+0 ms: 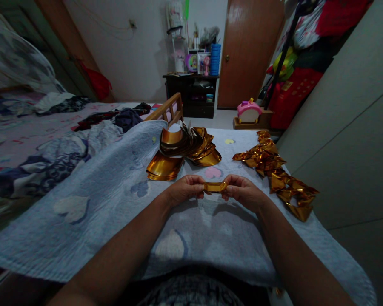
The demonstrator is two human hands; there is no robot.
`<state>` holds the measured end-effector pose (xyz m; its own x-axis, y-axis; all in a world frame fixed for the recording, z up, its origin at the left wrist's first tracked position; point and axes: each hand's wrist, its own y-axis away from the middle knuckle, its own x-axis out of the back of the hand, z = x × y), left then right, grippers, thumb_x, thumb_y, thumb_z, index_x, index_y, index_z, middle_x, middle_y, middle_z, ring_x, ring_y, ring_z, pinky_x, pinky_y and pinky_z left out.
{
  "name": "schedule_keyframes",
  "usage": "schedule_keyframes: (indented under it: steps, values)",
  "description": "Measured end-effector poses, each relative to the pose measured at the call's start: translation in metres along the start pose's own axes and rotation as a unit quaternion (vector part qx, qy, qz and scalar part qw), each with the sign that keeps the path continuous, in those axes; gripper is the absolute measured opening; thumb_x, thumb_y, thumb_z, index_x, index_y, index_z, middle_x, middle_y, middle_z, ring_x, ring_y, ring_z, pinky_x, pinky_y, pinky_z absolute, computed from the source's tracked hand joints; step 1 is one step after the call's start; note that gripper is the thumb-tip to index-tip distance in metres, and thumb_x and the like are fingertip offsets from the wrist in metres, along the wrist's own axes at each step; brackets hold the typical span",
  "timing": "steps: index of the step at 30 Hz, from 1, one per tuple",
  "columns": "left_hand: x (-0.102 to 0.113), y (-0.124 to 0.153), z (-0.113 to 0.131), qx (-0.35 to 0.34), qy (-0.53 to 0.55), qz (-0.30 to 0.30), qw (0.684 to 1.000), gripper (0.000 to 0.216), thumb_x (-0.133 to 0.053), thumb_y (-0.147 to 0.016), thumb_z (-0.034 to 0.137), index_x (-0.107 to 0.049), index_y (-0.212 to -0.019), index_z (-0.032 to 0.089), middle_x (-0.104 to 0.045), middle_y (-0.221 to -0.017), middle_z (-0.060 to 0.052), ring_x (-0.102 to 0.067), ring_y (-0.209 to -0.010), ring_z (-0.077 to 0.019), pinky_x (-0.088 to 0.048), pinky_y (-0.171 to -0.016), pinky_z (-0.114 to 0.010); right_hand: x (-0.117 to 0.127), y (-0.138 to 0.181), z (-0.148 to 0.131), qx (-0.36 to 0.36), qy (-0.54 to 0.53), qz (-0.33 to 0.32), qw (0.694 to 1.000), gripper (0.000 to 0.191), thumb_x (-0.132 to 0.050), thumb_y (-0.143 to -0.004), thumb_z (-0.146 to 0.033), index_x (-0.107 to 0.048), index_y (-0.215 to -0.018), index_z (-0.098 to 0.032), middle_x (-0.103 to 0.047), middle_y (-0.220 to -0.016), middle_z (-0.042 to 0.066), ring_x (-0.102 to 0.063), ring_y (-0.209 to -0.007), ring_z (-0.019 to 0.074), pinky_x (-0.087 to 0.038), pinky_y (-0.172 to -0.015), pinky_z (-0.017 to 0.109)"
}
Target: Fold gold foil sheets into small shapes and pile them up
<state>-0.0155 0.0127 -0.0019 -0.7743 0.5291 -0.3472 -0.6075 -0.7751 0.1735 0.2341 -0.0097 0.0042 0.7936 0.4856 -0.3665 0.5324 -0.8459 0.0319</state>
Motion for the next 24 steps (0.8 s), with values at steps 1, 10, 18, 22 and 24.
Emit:
schedule_keyframes:
  steps: [1,10,18,22,24]
  values:
    - [0.0000,0.0002,0.0002,-0.001,0.002,-0.001,1.000,0.041,-0.091,-0.062,0.042,-0.068,-0.080,0.012,-0.073,-0.078,-0.006,-0.058,-0.058,-0.0094,-0.038,-0.057,-0.021,0.0001,0.0001,-0.0001,-0.001,-0.006,-0.002,1.000,0.030,-0.085,-0.075,-0.037,-0.067,-0.087,-0.017,-0.071,-0.078,0.002,-0.064,-0.067,0.0127,-0.052,-0.066,0.027]
    - [0.0025,-0.0005,-0.0028,-0.009,-0.034,0.006,0.999,0.040,-0.089,-0.063,0.043,-0.070,-0.079,0.012,-0.068,-0.065,-0.002,-0.053,-0.055,-0.0090,-0.034,-0.055,-0.021,0.0016,-0.0004,0.0049,0.001,-0.008,0.004,1.000,0.029,-0.085,-0.075,-0.034,-0.064,-0.085,-0.017,-0.070,-0.077,0.001,-0.063,-0.066,0.0118,-0.050,-0.066,0.026]
    - [-0.0033,0.0006,0.0018,-0.030,-0.039,0.027,0.998,0.038,-0.089,-0.064,0.042,-0.070,-0.080,0.013,-0.066,-0.063,-0.001,-0.051,-0.054,-0.0088,-0.035,-0.056,-0.021,-0.0006,-0.0015,0.0036,-0.004,-0.003,0.023,1.000,0.031,-0.086,-0.075,-0.036,-0.063,-0.086,-0.018,-0.070,-0.076,0.000,-0.063,-0.065,0.0107,-0.050,-0.065,0.024]
    - [-0.0042,0.0011,0.0029,-0.038,-0.043,0.029,0.998,0.037,-0.089,-0.063,0.040,-0.070,-0.079,0.013,-0.065,-0.065,-0.001,-0.053,-0.058,-0.0094,-0.036,-0.058,-0.021,-0.0020,-0.0017,0.0010,0.006,-0.012,0.022,1.000,0.031,-0.087,-0.072,-0.034,-0.064,-0.086,-0.018,-0.070,-0.078,0.000,-0.064,-0.066,0.0114,-0.050,-0.065,0.025]
    - [-0.0031,0.0004,0.0016,-0.043,-0.046,0.029,0.998,0.037,-0.090,-0.063,0.039,-0.070,-0.078,0.013,-0.065,-0.067,-0.001,-0.054,-0.061,-0.0101,-0.037,-0.060,-0.022,-0.0023,-0.0017,0.0005,0.009,-0.011,0.019,1.000,0.031,-0.087,-0.072,-0.034,-0.063,-0.085,-0.018,-0.070,-0.078,0.000,-0.063,-0.066,0.0117,-0.050,-0.065,0.026]
